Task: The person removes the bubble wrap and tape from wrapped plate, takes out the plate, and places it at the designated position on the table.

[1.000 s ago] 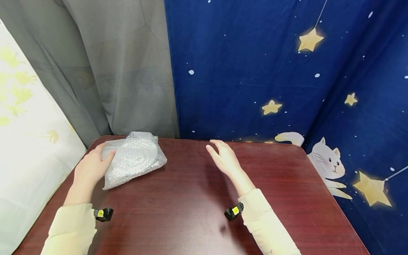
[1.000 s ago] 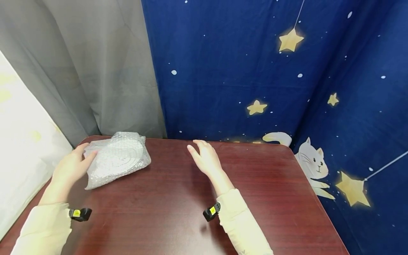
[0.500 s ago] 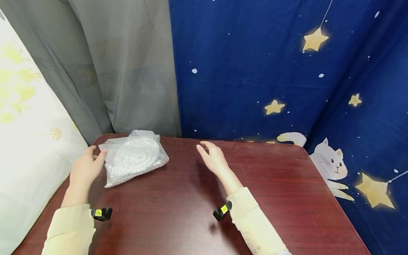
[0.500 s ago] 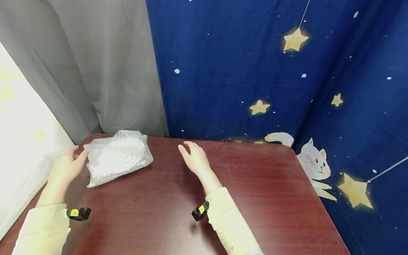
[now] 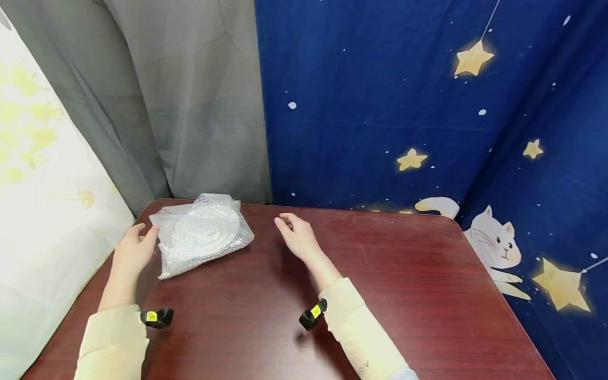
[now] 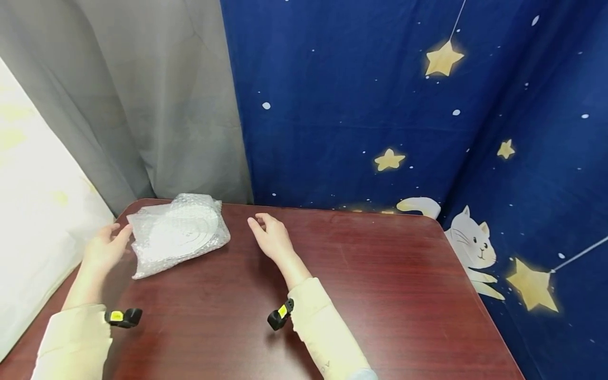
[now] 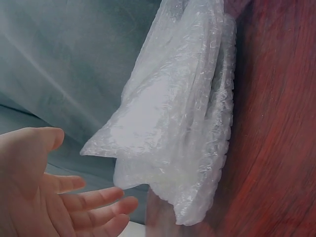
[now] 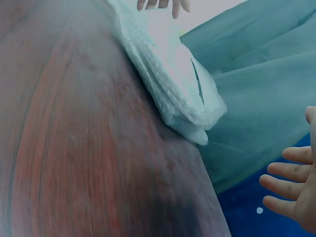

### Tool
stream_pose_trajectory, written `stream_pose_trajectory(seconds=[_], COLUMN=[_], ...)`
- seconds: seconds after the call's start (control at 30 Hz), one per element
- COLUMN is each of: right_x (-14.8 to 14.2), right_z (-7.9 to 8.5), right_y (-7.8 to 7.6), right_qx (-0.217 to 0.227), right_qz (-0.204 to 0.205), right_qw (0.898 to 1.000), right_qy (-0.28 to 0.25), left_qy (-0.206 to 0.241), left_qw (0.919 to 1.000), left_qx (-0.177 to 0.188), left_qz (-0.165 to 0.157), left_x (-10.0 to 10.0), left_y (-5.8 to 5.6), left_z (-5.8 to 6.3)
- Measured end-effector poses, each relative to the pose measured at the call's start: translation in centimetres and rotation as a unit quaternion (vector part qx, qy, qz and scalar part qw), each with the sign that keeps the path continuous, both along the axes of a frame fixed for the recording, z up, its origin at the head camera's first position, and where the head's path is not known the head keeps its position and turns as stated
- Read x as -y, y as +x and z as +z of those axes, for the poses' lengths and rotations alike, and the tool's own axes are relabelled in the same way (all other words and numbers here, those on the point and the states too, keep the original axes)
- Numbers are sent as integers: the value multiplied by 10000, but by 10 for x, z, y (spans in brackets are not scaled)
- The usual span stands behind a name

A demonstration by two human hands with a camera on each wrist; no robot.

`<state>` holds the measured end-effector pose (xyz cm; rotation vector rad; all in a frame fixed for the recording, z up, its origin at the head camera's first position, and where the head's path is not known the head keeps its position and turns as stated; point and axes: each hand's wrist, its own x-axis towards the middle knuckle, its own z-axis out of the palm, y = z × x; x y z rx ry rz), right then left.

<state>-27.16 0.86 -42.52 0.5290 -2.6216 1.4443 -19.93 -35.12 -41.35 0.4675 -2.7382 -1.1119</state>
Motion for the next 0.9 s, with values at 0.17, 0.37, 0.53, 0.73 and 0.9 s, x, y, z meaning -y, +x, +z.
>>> stream_pose_trajectory(seconds=[0.17,0.37,0.53,0.73,0.9], right_x=[7,15,23,33,41], right_z=[-2,-9,-13,-18,-19], right_y=[-1,-6,-8,-9,-9], right_qx=[139,393,500,642,869], right_qz=[10,28,99,145,210], right_qw=[9997,9988,9984,9978,9957], right_qy=[-222,-305,-225,-82,-251], left_qy=[249,606,902,1141,1388], left_qw=[9997,9980,9957,9932,9901], left_qx=[-10,-45,-68,-64,-1], left_qz=[65,173,198,206,217], left_x=[-1,1,0,1,1], left_y=[-2,-5,-7,-9,-11], left_z=[-5,-10,-14,-17,-22])
